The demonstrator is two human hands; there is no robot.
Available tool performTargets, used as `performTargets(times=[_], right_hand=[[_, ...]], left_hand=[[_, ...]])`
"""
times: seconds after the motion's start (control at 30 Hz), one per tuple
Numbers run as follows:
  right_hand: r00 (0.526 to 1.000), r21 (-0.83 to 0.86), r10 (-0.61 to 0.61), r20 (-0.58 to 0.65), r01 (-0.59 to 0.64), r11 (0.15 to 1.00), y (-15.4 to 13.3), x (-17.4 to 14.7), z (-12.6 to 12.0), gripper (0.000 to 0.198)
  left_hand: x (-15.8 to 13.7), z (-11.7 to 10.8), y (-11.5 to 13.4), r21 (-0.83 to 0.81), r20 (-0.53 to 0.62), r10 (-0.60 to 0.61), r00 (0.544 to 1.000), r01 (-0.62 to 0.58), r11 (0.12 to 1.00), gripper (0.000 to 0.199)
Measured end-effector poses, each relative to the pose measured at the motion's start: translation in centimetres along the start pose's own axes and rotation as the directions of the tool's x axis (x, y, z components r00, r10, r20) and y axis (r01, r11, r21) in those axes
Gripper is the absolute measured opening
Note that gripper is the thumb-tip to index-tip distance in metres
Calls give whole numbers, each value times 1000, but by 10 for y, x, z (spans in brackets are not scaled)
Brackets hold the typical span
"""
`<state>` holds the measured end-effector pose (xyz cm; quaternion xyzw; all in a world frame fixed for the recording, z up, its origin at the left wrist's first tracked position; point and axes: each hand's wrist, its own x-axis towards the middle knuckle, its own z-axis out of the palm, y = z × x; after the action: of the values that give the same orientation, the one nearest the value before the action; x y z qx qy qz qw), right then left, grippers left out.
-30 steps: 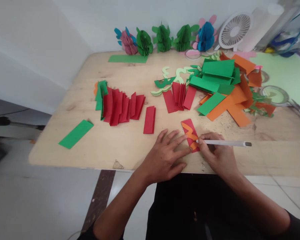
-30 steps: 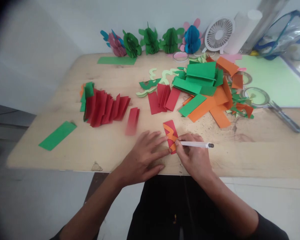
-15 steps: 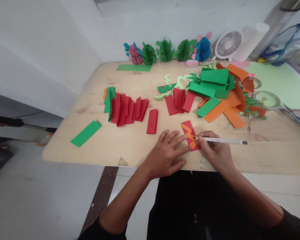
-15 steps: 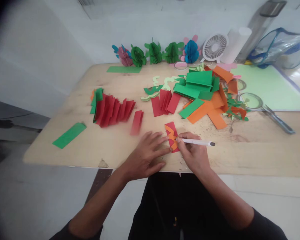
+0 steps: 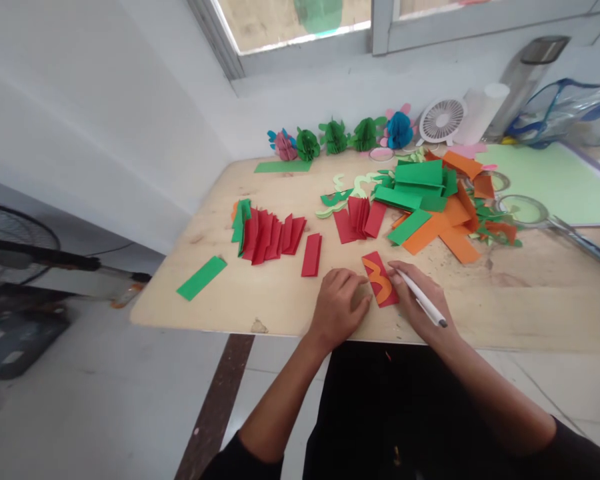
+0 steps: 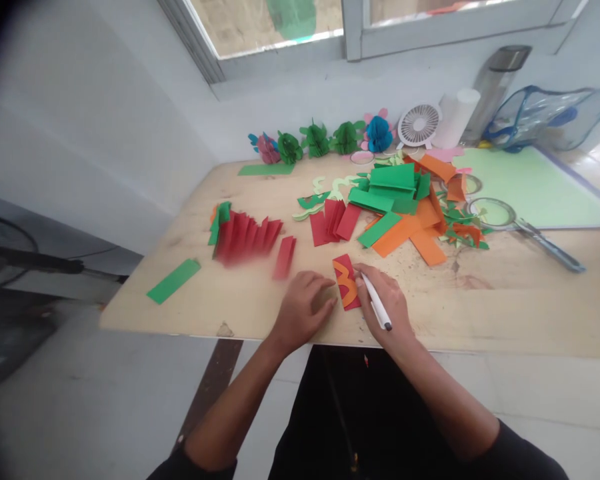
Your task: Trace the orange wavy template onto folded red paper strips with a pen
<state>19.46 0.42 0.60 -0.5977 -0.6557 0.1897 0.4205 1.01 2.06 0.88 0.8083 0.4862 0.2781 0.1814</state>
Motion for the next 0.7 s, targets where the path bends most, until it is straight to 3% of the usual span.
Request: performTargets(times=[0.17, 0.33, 0.7], right_hand=[[992, -108, -126, 4, 126, 986, 7, 0, 4, 26], [988, -150, -153, -12, 149, 977, 11, -1, 7, 26], [985, -138, -172, -25, 167, 976, 17, -1, 11, 29]], left_hand=[[18, 17, 16, 77, -77, -153, 985, 159, 984, 19], [25, 26, 23, 122, -125, -244, 962, 259, 958, 13], [18, 38, 27, 57, -223, -261, 939, 280, 958, 9]])
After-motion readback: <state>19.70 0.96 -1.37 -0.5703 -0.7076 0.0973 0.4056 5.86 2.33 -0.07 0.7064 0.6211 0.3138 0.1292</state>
